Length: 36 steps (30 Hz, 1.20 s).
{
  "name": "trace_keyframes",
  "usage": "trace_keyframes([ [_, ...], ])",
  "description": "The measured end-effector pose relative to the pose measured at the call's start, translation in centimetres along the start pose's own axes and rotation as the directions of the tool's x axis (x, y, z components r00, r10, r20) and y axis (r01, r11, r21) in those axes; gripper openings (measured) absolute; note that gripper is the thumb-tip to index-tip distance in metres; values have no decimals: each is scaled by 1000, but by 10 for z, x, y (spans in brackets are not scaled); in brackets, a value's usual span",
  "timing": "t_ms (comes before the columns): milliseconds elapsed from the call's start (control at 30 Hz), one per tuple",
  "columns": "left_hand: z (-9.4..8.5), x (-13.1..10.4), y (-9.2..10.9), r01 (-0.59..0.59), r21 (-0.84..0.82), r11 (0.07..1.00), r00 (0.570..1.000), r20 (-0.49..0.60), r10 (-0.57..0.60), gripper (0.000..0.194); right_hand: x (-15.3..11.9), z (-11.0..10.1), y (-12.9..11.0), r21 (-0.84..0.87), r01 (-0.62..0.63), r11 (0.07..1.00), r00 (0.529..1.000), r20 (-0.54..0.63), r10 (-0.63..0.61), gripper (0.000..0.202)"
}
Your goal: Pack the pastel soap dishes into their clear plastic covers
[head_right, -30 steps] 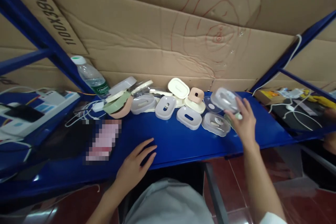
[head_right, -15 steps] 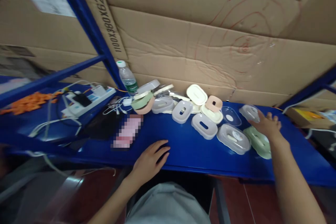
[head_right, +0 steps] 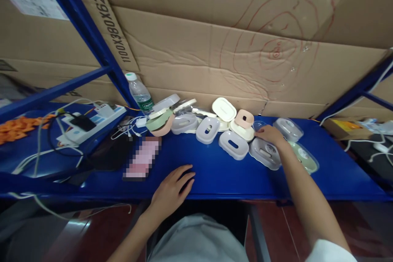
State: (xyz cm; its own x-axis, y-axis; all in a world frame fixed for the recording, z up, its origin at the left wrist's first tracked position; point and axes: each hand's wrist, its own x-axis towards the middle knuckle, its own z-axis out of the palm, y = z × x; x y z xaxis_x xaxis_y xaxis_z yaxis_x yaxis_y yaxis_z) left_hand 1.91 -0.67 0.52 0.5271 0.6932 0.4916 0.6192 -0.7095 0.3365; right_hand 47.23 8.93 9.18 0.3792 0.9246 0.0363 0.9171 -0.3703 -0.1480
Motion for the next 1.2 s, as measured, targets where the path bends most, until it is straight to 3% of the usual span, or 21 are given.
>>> trace_keyframes([
  [133,1,0,-1,-11,19,1000,1000,0,11,25,-2,-10,-10,69,-12,998,998,65,7,13],
  [267,0,0,-2,-21,1,1000,1000,-13,21,25,-20,-28,-21,102,-75,992,986,-140,89,24],
  [367,-2,0,0,2,-26,1000,1000,-30,-3,38,-57,-39,-36,311,76,947,952,-305,24,33],
  [400,-3,-1,1,13,-52,999,998,-61,-16,44,-75,-39,-45,451,177,875,942,-334,-18,33],
  [467,-8,-2,3,19,-126,992,986,-164,-40,56,-115,-29,-67,756,311,576,946,-306,-109,32],
  [533,-13,-3,4,-18,-163,986,969,-248,-23,62,-152,-9,-94,939,165,303,970,-100,-220,35],
  [567,-15,-3,5,-43,-152,988,968,-253,3,63,-167,4,-107,975,39,219,956,27,-291,39],
  [633,-18,-2,6,-97,-97,991,981,-175,79,60,-185,31,-129,976,-143,163,906,195,-376,47],
  [700,-18,-1,6,-138,-58,989,990,-27,137,57,-190,52,-141,966,-143,214,909,214,-357,53],
  [800,-12,1,7,-126,8,992,982,145,124,59,-184,69,-139,895,121,430,958,8,-286,51],
  [867,-8,3,9,-96,68,993,981,177,82,58,-181,72,-129,760,297,578,945,-147,-293,47],
  [933,-4,6,12,-74,108,991,984,172,55,54,-185,72,-118,632,395,667,917,-230,-326,43],
  [1000,-3,11,15,-55,133,990,987,155,34,49,-194,71,-110,533,479,697,875,-225,-429,43],
  [1100,-5,29,18,-9,133,991,991,134,-9,44,-207,71,-102,421,610,671,776,-145,-614,54],
  [1133,-6,39,19,8,128,992,992,127,-24,44,-210,71,-100,401,627,668,761,-131,-636,55],
  [1200,-6,63,20,35,124,992,994,98,-47,46,-212,71,-95,398,611,684,778,-145,-611,50],
])
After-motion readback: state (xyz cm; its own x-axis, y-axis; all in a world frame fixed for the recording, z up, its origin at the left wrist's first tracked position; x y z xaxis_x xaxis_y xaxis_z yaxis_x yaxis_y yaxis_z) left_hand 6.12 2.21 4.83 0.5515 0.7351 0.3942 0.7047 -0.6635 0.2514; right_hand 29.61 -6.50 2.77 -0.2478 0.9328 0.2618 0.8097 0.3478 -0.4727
